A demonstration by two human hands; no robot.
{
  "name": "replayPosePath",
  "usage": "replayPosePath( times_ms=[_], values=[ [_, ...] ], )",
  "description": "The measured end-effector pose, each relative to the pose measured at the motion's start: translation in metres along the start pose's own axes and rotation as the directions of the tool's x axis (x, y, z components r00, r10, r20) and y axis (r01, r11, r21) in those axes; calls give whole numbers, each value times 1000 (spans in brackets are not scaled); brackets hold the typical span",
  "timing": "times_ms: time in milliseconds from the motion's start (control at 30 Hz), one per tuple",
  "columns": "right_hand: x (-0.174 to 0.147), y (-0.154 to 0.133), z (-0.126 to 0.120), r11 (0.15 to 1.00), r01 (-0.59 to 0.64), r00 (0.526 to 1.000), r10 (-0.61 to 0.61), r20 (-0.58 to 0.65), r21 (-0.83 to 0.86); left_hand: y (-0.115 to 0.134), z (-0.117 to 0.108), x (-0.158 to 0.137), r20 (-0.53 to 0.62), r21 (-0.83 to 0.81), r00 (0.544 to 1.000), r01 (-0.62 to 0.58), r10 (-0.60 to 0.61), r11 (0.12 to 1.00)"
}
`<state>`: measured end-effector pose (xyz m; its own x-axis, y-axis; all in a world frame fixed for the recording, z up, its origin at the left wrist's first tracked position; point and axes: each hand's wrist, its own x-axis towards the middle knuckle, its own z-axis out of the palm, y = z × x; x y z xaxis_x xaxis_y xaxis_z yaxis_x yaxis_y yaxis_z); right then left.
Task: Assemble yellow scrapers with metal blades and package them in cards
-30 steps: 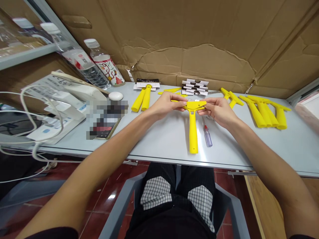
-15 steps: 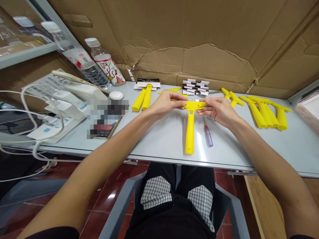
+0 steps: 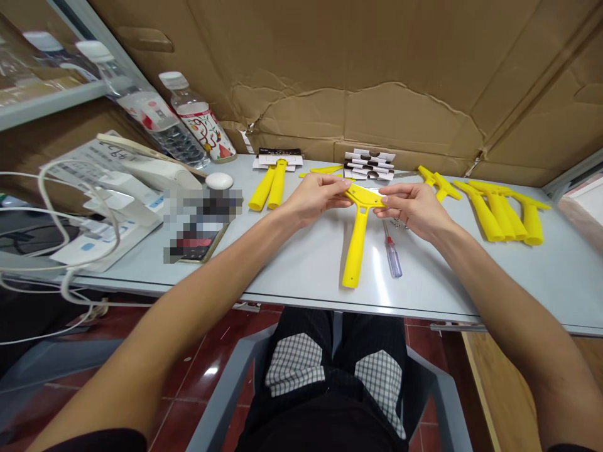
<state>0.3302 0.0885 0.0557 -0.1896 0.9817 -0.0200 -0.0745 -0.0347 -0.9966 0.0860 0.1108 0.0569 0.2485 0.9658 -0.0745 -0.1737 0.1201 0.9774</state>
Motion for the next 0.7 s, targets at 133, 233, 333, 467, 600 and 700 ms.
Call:
replayPosePath(
  times_ms=[133, 233, 333, 467, 600, 700],
  values=[
    [-1, -2, -1, 1000, 1, 1000, -1, 20, -2, 1, 3, -3, -12, -11, 999, -44, 44, 999],
    [-1, -3, -1, 1000, 9, 1000, -9, 19, -16, 1, 5, -5, -33, -31, 998, -53, 52, 998],
    [-1, -2, -1, 1000, 5, 1000, -5, 15, -25, 1, 7, -5, -75, -56, 996, -52, 48, 997],
    [-1, 0, -1, 1000, 2, 1000, -2, 15, -19, -1, 6, -3, -105, -55, 993, -57, 51, 997],
    [0, 0, -2, 1000, -1, 1000, 1, 25, -11, -1, 6, -3, -94, -57, 994, -60, 54, 997],
    [-1, -2, -3, 1000, -1, 1000, 1, 26, -19, 1, 7, -4, -93, -67, 994, -65, 59, 996]
  ],
)
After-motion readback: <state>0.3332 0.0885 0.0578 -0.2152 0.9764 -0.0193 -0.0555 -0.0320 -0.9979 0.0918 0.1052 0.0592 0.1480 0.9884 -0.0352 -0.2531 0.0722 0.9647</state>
